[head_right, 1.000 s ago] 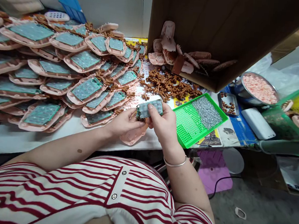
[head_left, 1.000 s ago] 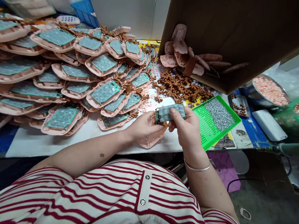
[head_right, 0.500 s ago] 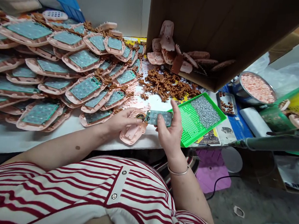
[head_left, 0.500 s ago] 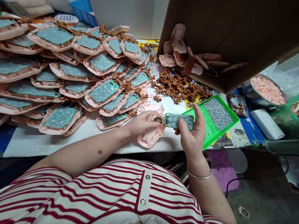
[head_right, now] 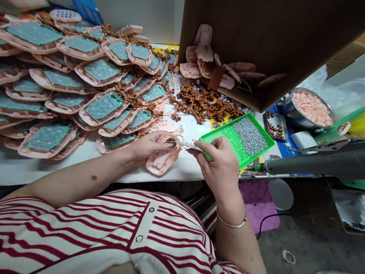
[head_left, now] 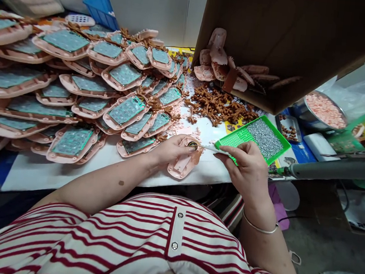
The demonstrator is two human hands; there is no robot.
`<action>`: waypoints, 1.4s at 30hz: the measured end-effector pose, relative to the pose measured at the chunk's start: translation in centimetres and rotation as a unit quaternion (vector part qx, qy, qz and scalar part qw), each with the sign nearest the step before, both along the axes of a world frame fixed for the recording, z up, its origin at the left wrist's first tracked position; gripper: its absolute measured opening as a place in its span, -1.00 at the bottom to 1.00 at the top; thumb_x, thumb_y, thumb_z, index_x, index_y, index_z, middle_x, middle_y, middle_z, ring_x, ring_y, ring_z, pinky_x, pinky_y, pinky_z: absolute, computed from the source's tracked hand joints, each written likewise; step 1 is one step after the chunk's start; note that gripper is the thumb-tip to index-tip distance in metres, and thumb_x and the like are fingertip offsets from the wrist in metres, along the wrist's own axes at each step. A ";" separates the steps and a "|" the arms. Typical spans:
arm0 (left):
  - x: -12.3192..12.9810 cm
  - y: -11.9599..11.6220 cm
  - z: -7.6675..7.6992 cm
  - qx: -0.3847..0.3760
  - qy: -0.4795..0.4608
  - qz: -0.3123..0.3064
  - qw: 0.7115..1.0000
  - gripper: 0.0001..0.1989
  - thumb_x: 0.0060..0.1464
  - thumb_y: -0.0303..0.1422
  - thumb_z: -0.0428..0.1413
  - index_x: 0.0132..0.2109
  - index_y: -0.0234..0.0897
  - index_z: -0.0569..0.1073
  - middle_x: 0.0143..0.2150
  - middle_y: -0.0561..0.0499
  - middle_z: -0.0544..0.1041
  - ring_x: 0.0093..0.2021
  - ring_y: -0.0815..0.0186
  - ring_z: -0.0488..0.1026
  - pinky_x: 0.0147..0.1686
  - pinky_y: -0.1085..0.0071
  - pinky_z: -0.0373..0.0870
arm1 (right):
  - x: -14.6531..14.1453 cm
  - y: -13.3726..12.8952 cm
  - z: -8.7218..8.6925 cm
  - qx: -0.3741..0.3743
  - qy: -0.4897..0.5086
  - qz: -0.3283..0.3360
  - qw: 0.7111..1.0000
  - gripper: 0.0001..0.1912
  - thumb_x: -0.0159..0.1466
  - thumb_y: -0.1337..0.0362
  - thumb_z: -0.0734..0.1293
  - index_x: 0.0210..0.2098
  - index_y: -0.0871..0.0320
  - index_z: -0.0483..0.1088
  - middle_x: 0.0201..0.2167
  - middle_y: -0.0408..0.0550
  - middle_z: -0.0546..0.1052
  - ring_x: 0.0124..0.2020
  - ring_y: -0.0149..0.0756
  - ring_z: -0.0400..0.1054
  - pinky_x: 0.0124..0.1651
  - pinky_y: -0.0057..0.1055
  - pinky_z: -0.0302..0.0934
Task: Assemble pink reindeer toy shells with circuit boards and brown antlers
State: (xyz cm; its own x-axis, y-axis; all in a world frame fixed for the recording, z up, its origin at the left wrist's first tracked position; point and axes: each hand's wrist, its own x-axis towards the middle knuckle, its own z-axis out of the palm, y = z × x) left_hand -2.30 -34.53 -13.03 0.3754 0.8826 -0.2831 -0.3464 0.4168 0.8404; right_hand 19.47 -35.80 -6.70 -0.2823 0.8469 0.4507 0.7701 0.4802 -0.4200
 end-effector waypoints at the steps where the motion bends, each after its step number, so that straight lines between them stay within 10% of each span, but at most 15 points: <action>1: 0.0 0.0 0.0 -0.003 -0.001 0.002 1.000 -0.56 -0.18 -0.21 0.40 -0.19 -0.35 0.48 -0.35 0.00 0.56 -0.41 0.36 0.46 -0.35 0.44 0.34 | -0.3 0.1 0.1 0.007 0.009 0.004 1.000 -0.83 0.25 0.12 0.41 -0.25 0.03 0.59 -0.33 -0.03 0.49 -0.31 -0.27 0.38 -0.34 -0.34 0.23; 25: -0.4 0.2 -1.2 0.099 0.084 -0.045 0.991 -0.77 -0.01 -0.37 0.23 -0.16 -0.30 0.50 -0.20 0.00 0.55 -0.16 0.26 0.47 -0.13 0.38 0.35 | -5.0 2.2 -1.0 -0.016 0.090 -0.001 0.996 -0.86 0.30 0.26 0.27 -0.34 0.12 0.45 -0.45 -0.11 0.48 -0.44 -0.39 0.29 -0.36 -0.40 0.16; 42: -0.2 0.0 -0.1 0.026 0.045 -0.025 0.998 -0.73 -0.17 -0.27 0.36 -0.34 -0.34 0.53 -0.40 0.02 0.54 -0.42 0.36 0.42 -0.32 0.41 0.29 | -5.7 1.3 -2.2 0.048 0.109 -0.052 0.992 -0.87 0.32 0.26 0.27 -0.25 0.12 0.45 -0.41 -0.06 0.50 -0.40 -0.32 0.34 -0.30 -0.33 0.24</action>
State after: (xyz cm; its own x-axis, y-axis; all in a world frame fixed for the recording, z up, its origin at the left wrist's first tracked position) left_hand -2.52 -34.58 -13.14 0.3954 0.8774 -0.2716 -0.2482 0.3868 0.8882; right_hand 13.74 -34.46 -8.93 -0.0826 0.8164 0.5715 0.7132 0.4490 -0.5383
